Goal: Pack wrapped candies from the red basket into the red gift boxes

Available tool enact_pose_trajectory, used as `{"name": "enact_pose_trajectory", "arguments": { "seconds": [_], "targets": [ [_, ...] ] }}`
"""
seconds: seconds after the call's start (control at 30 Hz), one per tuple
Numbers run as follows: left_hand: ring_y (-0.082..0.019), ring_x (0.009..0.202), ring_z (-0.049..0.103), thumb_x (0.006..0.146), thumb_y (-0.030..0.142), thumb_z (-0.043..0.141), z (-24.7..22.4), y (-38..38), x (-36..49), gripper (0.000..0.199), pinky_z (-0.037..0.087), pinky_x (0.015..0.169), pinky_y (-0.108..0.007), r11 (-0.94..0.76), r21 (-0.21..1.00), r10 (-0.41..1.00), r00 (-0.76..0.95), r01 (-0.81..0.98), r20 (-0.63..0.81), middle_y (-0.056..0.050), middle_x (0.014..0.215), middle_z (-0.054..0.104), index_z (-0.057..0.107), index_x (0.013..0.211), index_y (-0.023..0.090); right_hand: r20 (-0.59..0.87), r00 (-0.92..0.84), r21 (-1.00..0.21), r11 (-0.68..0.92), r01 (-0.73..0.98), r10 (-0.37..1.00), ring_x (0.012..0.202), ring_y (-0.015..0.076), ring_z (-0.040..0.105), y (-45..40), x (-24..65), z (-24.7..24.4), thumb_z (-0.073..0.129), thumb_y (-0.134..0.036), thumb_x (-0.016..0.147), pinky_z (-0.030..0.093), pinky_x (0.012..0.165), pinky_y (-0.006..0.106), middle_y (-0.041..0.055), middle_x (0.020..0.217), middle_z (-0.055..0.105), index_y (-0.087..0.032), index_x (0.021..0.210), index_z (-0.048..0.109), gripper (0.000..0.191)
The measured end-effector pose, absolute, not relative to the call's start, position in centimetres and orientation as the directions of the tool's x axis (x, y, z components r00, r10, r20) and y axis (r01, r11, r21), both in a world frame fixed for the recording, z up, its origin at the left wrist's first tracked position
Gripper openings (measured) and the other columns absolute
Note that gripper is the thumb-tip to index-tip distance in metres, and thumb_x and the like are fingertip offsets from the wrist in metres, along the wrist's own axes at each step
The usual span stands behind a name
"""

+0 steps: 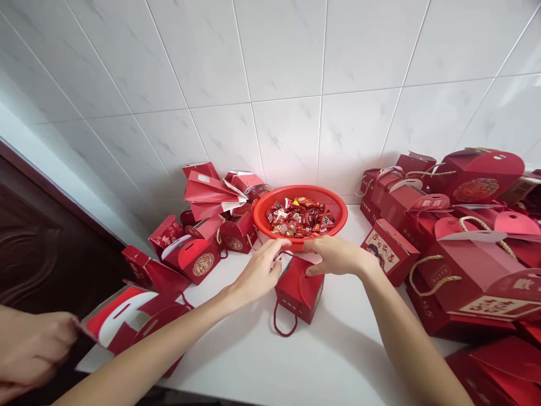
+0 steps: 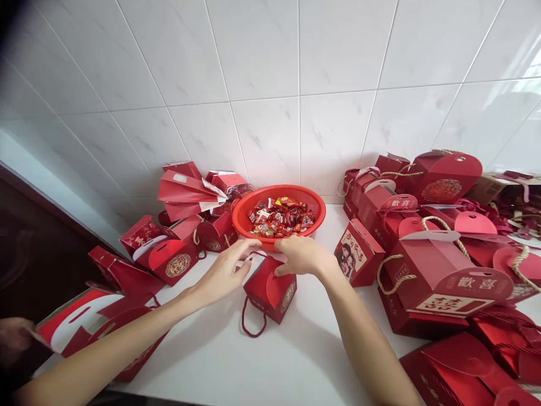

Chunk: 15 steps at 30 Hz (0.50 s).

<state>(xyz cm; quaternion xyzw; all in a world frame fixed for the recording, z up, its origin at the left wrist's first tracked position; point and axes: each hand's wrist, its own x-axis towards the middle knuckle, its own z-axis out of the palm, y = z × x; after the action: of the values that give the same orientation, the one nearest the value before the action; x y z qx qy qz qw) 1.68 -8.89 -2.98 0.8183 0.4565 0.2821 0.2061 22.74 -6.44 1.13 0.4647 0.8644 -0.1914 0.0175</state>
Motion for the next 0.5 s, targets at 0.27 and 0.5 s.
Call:
{"name": "enact_pose_trajectory", "arguments": {
  "seconds": [0.27, 0.5],
  "targets": [
    [-0.024, 0.124, 0.057, 0.081, 0.007, 0.04, -3.8, -8.0, 0.7, 0.04, 0.045, 0.108, -0.039, -0.434, 0.538, 0.893, 0.425, 0.723, 0.149, -0.009, 0.127, 0.062, 0.069, 0.104, 0.02, 0.026, -0.741, -0.487, 0.656, 0.577, 0.671, 0.094, 0.02, 0.062, -7.2, 22.7, 1.3, 0.064, -0.029, 0.089, 0.043, 0.08, 0.027, 0.007, 0.102, 0.07, -0.018, 0.101, 0.071, 0.018],
    [-0.026, 0.118, 0.058, 0.077, 0.013, 0.048, -4.0, -8.2, 0.8, 0.059, 0.047, 0.105, -0.041, -0.369, 0.564, 0.908, 0.417, 0.739, 0.047, -0.011, 0.129, 0.062, 0.056, 0.135, 0.019, -0.047, -0.785, -0.567, 0.631, 0.53, 0.617, 0.061, 0.01, 0.052, -6.9, 22.4, 1.2, 0.064, -0.022, 0.087, 0.038, 0.06, 0.022, 0.0003, 0.07, 0.064, -0.014, 0.07, 0.064, 0.018]
  ]
}}
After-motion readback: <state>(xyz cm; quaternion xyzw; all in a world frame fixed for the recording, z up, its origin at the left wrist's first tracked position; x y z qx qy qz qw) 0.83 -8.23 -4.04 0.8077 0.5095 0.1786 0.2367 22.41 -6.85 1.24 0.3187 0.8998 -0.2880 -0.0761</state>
